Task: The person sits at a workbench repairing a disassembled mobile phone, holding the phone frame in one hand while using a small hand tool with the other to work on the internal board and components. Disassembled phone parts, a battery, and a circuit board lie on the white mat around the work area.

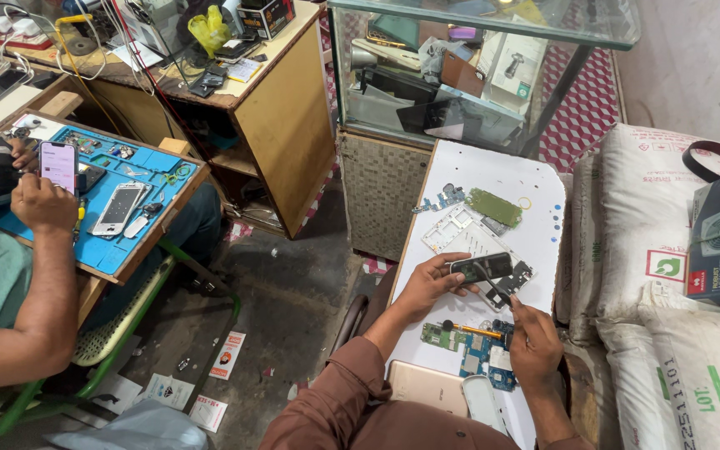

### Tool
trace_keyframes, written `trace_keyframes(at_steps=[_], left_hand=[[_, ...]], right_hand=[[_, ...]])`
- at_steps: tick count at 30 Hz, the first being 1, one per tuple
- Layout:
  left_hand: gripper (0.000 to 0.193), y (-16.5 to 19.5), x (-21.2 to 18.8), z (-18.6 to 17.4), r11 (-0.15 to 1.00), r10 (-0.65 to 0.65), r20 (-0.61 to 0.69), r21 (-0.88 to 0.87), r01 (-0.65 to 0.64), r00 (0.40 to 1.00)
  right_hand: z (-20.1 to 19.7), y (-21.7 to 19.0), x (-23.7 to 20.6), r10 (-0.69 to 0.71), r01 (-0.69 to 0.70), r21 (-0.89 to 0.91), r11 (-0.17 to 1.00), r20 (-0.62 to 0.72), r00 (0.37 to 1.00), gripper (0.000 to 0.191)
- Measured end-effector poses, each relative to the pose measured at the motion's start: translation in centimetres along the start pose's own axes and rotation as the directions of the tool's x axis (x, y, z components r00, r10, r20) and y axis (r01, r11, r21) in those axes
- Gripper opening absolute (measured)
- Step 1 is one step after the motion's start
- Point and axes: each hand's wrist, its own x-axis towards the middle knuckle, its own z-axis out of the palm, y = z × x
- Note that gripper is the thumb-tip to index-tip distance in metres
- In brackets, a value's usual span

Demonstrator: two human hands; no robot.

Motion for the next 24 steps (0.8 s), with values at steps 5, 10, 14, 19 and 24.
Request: trace_keyframes(at_steps=[5,10,14,19,24], left_hand=[[0.045,0.18,-0.06,0.1,1.0,-0.001,-0.007,0.007,0.001,1.0],[0.044,0.37,-0.14,0.21,1.0,-0.007,-0.005,0.029,0.007,1.0],[0.044,0.3,-0.1,0.19,0.999,-0.003,-0.001,0.037,0.003,1.0],[0.044,0.02,-0.06,0.06,0.999,-0.005,0.003,0.038,0.004,1.0],[0.044,-0.14,-0.03,-0.03,1.0,0.016,0.014,0.008,-0.016,1.0]], right_hand=[[-0.02,-0.15,0.05,0.011,-0.011,-0.006,1.0,-0.002,1.0,0.039],[0.0,0.08,0.05,-0.023,0.023,-0.025,0.999,-0.012,1.0,0.04],[-0.09,0.3,-0.12,-0.031,0.031,-0.029,0.999,-0.016,0.999,0.042],[-0.02,0.25,-0.27,-0.052,0.053,-0.09,0.995,0.013,0.999,0.045],[-0.22,0.05,-0.13,-0.041,0.039,-0.07,0.997,-0.021,0.999,0.044]])
